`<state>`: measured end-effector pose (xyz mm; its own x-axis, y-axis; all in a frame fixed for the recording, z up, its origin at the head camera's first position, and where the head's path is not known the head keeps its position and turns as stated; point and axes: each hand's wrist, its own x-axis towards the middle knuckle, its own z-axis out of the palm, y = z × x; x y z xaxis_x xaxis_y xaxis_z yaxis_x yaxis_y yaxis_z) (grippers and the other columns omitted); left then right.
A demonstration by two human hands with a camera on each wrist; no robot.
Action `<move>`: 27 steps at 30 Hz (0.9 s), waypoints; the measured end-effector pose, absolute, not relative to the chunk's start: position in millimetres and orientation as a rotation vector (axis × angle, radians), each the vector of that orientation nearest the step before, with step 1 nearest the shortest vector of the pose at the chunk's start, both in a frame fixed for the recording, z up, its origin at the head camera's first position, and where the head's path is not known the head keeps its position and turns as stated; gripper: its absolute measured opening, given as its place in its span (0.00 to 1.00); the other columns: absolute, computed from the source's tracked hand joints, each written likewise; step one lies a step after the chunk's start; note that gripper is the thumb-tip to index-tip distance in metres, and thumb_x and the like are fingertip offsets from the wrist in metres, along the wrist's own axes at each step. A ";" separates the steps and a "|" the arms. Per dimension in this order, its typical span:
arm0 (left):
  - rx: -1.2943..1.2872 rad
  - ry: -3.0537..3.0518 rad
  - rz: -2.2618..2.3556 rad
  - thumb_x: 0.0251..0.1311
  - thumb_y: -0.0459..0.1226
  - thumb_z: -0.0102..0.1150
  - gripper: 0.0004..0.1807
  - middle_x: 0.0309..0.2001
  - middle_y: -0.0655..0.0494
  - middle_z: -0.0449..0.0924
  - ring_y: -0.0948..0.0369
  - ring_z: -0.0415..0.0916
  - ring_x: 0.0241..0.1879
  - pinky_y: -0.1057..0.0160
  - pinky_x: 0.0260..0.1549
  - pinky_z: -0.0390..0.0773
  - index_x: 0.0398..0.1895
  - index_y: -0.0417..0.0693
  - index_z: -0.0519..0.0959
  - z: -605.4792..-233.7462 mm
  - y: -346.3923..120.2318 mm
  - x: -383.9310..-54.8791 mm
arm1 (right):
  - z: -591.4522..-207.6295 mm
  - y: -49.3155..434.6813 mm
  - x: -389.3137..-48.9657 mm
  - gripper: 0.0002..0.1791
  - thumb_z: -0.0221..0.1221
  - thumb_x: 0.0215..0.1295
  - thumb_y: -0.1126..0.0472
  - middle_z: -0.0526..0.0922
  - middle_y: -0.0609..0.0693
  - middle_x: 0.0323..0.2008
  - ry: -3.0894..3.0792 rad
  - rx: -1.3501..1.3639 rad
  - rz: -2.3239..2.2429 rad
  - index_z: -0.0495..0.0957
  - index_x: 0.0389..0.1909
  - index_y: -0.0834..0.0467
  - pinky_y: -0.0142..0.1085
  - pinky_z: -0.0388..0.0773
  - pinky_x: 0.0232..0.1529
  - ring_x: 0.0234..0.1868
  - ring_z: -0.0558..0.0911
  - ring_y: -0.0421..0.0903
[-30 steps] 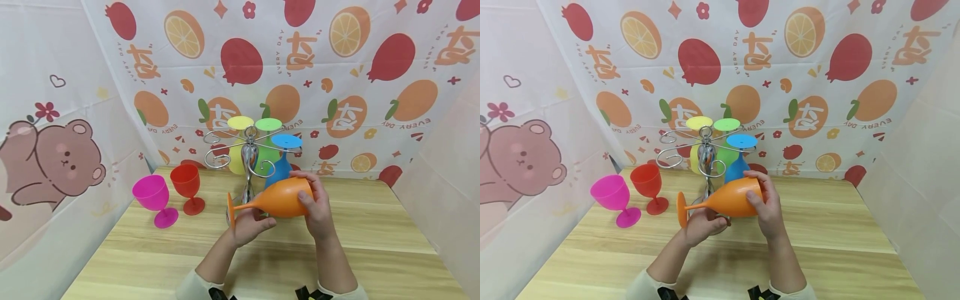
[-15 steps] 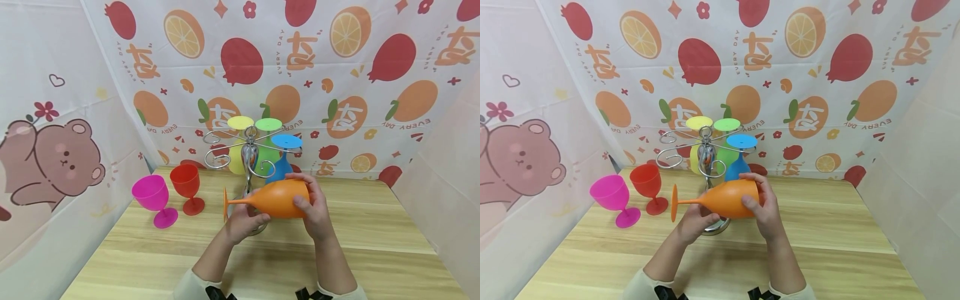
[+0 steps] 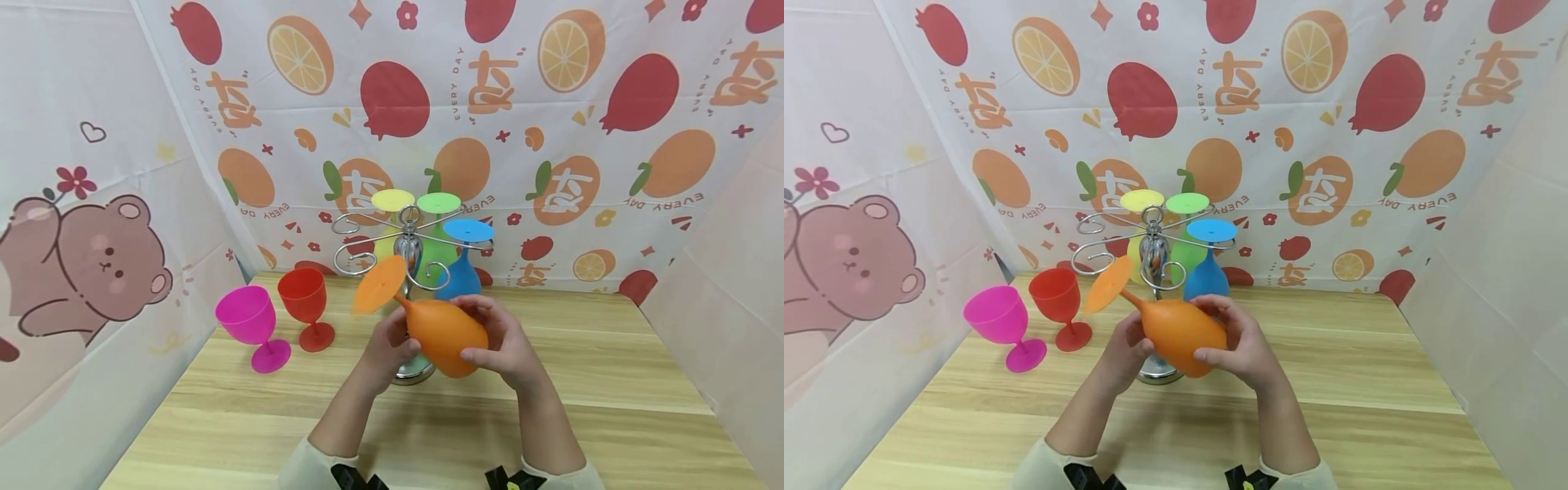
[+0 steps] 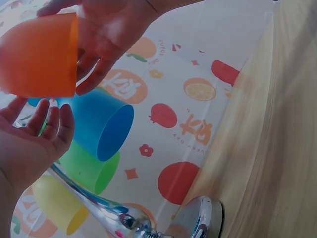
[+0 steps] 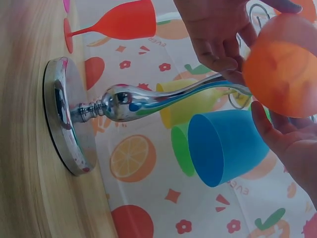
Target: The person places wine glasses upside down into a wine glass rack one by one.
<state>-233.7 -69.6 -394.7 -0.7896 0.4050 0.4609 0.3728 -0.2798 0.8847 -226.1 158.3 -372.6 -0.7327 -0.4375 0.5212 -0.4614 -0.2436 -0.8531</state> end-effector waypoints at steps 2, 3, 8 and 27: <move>1.006 1.813 2.305 0.57 0.60 0.61 0.41 0.53 0.55 0.77 0.60 0.74 0.50 0.66 0.53 0.79 0.63 0.38 0.70 -393.5 -70.3 -234.0 | -372.7 157.6 -226.6 0.37 0.69 0.55 0.66 0.73 0.54 0.61 -1.965 1.160 2.151 0.65 0.65 0.64 0.42 0.80 0.56 0.60 0.74 0.51; 1.003 1.797 2.310 0.58 0.60 0.60 0.40 0.54 0.55 0.76 0.59 0.74 0.52 0.66 0.53 0.78 0.64 0.39 0.69 -393.1 -70.7 -234.0 | -372.9 157.2 -226.5 0.37 0.69 0.55 0.65 0.73 0.54 0.61 -1.988 1.162 2.131 0.65 0.66 0.64 0.41 0.79 0.57 0.60 0.74 0.51; 0.954 1.801 2.323 0.58 0.62 0.58 0.40 0.59 0.56 0.73 0.57 0.71 0.56 0.63 0.56 0.78 0.64 0.45 0.71 -391.4 -70.1 -232.3 | -374.9 154.4 -226.0 0.40 0.70 0.55 0.65 0.73 0.51 0.61 -2.060 1.192 2.049 0.64 0.68 0.63 0.39 0.76 0.60 0.61 0.74 0.48; 0.803 2.062 2.221 0.58 0.57 0.64 0.38 0.65 0.53 0.70 0.53 0.69 0.61 0.60 0.58 0.77 0.70 0.56 0.66 -381.9 -66.4 -224.0 | -375.7 149.9 -225.4 0.43 0.70 0.55 0.65 0.73 0.56 0.60 -2.074 1.095 2.100 0.59 0.70 0.58 0.40 0.78 0.58 0.59 0.77 0.50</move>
<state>-224.0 -66.4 -381.9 -0.8686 0.3416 0.3589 0.3326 -0.1349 0.9334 -225.4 149.9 -375.7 -0.7580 -0.4627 0.4598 -0.4541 -0.1318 -0.8812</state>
